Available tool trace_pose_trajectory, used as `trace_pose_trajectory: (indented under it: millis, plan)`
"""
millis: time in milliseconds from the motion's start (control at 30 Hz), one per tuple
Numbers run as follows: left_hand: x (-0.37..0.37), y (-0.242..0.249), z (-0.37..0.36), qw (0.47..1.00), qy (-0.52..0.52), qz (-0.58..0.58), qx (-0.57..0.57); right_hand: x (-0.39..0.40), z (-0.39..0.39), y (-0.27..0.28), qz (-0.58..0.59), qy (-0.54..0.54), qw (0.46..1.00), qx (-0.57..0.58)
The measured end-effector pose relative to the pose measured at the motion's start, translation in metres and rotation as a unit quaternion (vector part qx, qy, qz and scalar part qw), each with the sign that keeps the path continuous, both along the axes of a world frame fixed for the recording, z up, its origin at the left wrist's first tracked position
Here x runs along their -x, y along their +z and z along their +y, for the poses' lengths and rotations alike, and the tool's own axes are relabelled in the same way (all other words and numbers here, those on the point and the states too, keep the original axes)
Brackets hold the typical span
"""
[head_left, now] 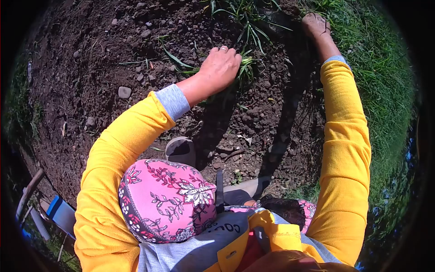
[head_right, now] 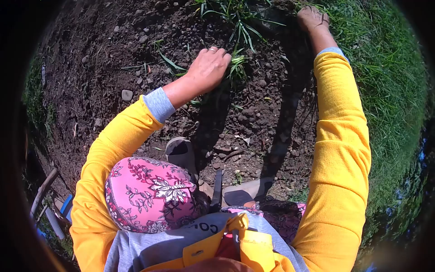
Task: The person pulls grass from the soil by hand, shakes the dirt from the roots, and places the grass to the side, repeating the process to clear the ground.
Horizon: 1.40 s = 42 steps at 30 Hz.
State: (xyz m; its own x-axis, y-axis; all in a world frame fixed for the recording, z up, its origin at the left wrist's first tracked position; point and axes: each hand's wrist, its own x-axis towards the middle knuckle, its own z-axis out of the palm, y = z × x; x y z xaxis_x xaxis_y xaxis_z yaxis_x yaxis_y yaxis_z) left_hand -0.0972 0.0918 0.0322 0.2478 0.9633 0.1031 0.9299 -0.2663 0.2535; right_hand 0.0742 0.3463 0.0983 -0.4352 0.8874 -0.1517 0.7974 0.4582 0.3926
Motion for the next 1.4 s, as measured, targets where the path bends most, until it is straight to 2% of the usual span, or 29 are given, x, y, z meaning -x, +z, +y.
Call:
trace_pose_trajectory:
  millis: [33,233,333,467,567,633,700,767,833,933,1033,1067,1100,1133,1200,1233,1300,1367,1400]
  plan:
    - [0.0,0.0,0.0,1.0,0.0,0.0,0.0,0.005,-0.004,0.004,0.004,-0.04,0.999,0.025]
    - [0.002,-0.004,0.001,1.0,0.005,0.006,0.021,0.0,0.018,-0.028,-0.003,0.05,0.998,0.027]
    - [0.004,-0.005,-0.001,0.999,0.013,-0.009,0.048,0.006,0.016,-0.039,0.035,-0.048,0.994,0.089]
    - [0.007,-0.009,-0.006,0.998,0.014,-0.014,0.062,0.005,0.009,-0.058,0.096,-0.148,0.982,0.071]
    - [0.009,-0.011,-0.006,0.996,0.022,-0.025,0.077,0.002,0.0,-0.068,0.141,-0.16,0.975,0.062]
    - [0.009,-0.01,-0.003,0.994,0.024,-0.031,0.098,0.002,-0.025,-0.069,0.182,-0.222,0.955,0.071]
    - [0.009,-0.006,0.0,0.993,0.021,-0.05,0.104,-0.01,-0.058,-0.069,0.202,-0.223,0.95,0.079]
    - [0.005,-0.005,0.002,0.991,0.024,-0.058,0.119,-0.03,-0.091,-0.079,0.169,-0.201,0.958,0.114]
    - [0.004,-0.01,0.002,0.989,0.028,-0.07,0.124,-0.059,-0.12,-0.106,0.155,-0.145,0.972,0.102]
    - [0.007,-0.015,-0.003,0.985,0.03,-0.09,0.143,-0.075,-0.155,-0.085,0.13,-0.117,0.967,0.184]
    - [0.012,-0.018,-0.003,0.98,0.046,-0.126,0.144,-0.083,-0.157,-0.058,0.201,-0.108,0.961,0.154]
    - [0.014,-0.019,-0.002,0.979,0.06,-0.141,0.137,-0.108,-0.14,-0.082,0.327,-0.04,0.943,0.04]
    - [0.015,-0.02,-0.001,0.976,0.074,-0.157,0.129,-0.099,-0.134,-0.053,0.339,0.005,0.94,0.045]
    - [0.017,-0.015,0.0,0.973,0.084,-0.166,0.136,-0.079,-0.129,-0.033,0.457,-0.016,0.889,-0.001]
    - [0.02,-0.005,0.001,0.97,0.097,-0.179,0.134,-0.065,-0.113,-0.01,0.568,0.011,0.821,-0.064]
    - [0.02,-0.003,0.001,0.968,0.104,-0.185,0.133,-0.057,-0.1,-0.007,0.583,0.017,0.805,-0.106]
    - [0.019,-0.006,0.002,0.969,0.104,-0.182,0.134,-0.042,-0.074,-0.019,0.509,-0.023,0.848,-0.143]
    - [0.017,-0.006,-0.001,0.971,0.106,-0.165,0.138,-0.026,-0.033,-0.056,0.27,-0.088,0.955,-0.083]
    - [0.016,-0.006,-0.003,0.967,0.111,-0.17,0.152,-0.016,-0.024,-0.078,0.181,-0.09,0.979,-0.024]
